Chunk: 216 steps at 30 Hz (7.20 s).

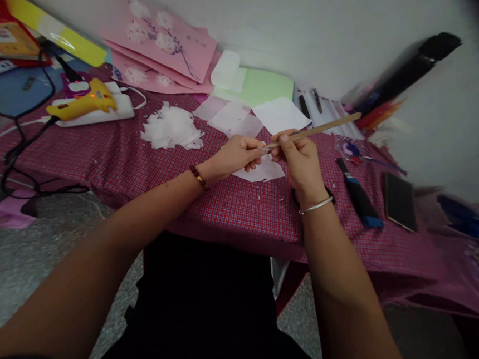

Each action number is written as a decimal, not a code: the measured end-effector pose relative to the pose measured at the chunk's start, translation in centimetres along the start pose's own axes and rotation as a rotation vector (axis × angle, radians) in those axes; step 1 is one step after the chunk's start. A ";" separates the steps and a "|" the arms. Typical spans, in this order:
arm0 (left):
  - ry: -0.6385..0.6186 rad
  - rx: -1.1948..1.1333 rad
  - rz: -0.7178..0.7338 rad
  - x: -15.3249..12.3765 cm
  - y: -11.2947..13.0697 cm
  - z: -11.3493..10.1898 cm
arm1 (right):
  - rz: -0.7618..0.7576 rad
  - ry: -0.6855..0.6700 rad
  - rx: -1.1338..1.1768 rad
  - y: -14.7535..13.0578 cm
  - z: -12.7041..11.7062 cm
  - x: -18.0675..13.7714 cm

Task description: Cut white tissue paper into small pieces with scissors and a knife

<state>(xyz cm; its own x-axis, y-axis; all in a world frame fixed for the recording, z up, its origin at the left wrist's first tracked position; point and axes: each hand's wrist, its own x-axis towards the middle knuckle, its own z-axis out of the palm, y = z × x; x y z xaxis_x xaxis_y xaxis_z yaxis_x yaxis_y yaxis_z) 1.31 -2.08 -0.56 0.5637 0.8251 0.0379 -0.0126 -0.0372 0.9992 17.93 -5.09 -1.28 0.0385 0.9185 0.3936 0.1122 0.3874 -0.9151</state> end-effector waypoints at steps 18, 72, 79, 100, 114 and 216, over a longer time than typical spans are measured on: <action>-0.022 0.044 0.016 0.2 -0.3 -0.1 | -0.060 0.051 -0.134 -0.3 0.0 -0.1; 0.012 0.102 0.039 -0.2 0.1 -0.1 | -0.035 0.011 -0.156 -0.7 0.0 -0.1; -0.005 0.086 0.009 -0.4 0.6 0.1 | -0.044 0.026 -0.170 -0.5 0.1 -0.1; 0.027 -0.039 -0.028 0.0 -0.1 0.0 | 0.039 0.049 -0.125 -0.4 0.1 -0.2; 0.099 0.055 -0.005 0.3 -0.6 -0.2 | 0.125 0.036 -0.031 0.1 0.0 -0.2; 0.103 0.535 0.236 0.8 -1.3 -0.4 | 0.228 0.059 -0.196 0.8 0.7 0.1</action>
<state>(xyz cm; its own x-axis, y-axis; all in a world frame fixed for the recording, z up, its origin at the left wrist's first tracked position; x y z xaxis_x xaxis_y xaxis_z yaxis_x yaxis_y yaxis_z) 1.46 -1.14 -1.80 0.5126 0.8095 0.2863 0.3049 -0.4833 0.8206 17.36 -4.65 -2.03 0.1418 0.9715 0.1900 0.2829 0.1441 -0.9482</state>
